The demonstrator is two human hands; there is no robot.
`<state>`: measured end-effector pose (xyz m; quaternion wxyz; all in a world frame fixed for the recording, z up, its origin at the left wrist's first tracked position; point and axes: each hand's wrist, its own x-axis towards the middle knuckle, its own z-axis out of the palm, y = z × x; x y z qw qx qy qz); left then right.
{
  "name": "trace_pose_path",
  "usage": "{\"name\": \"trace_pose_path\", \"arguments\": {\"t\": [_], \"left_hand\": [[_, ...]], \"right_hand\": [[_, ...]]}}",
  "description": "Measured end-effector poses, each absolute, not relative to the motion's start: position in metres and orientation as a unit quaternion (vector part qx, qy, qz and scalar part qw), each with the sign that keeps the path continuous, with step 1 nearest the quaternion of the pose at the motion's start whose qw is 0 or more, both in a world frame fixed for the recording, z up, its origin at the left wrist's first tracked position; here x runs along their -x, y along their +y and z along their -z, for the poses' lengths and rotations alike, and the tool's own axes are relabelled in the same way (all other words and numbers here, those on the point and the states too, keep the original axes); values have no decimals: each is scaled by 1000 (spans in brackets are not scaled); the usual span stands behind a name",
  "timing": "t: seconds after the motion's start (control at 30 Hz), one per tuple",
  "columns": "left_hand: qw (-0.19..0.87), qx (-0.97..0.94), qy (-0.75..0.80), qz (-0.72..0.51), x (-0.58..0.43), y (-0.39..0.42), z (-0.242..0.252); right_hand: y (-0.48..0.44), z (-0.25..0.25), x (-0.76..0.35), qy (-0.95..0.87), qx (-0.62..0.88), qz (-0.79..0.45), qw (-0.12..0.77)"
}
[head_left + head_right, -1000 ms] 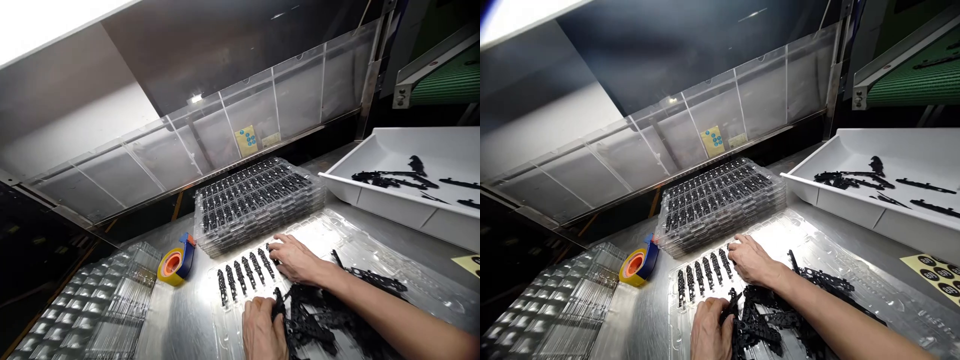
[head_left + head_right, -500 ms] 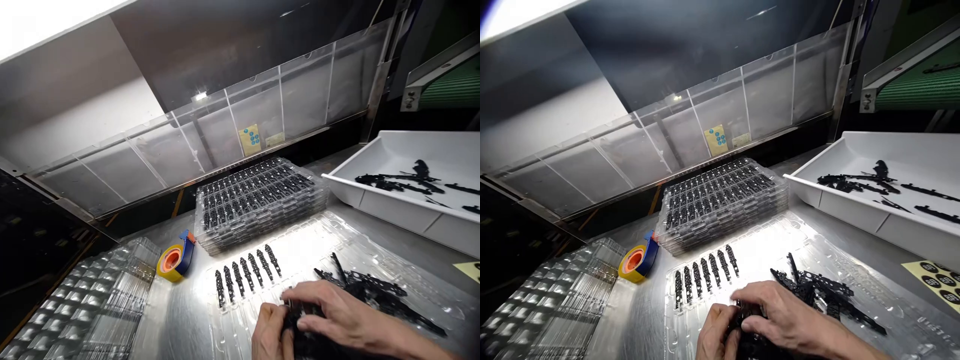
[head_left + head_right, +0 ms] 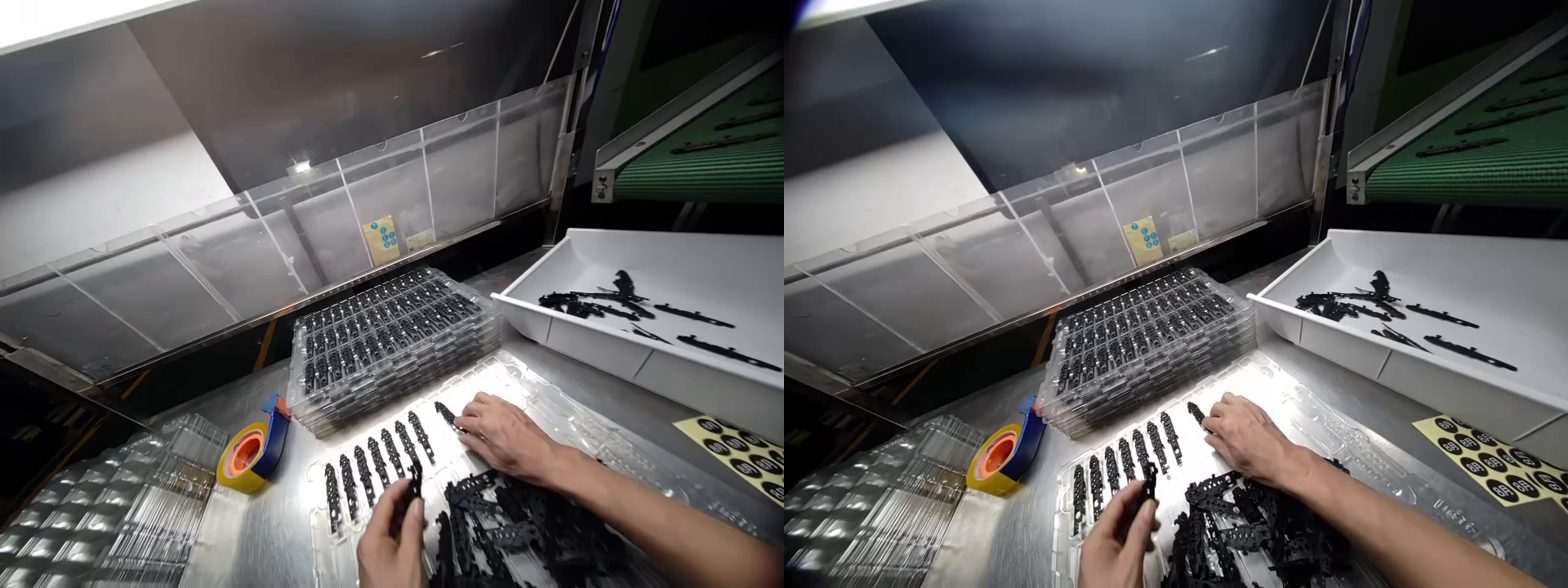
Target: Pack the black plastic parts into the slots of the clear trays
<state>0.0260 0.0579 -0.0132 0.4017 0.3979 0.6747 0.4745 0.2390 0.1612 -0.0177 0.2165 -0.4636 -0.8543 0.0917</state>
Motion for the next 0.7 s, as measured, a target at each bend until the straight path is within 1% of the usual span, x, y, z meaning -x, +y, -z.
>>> {"name": "trace_pose_path", "arguments": {"t": [0.07,0.13,0.27,0.5,0.6,0.7], "left_hand": [[452,-392,645,-475,-32,80,0],[464,-435,644,-426,-40,103,-10],[402,-488,704,-323,-57,141,-13],[283,-498,775,-266,-78,144,-14],[261,-513,784,-231,-82,143,-15],[241,-533,789,-187,-85,152,-14]], "right_hand": [[155,14,-238,-871,455,-60,173],[152,9,-239,-877,450,-54,157],[152,4,-244,-863,459,-85,193],[147,4,-257,-841,451,-113,279],[140,-1,-265,-843,444,-123,278],[128,-6,-277,-848,440,-153,251]]}}
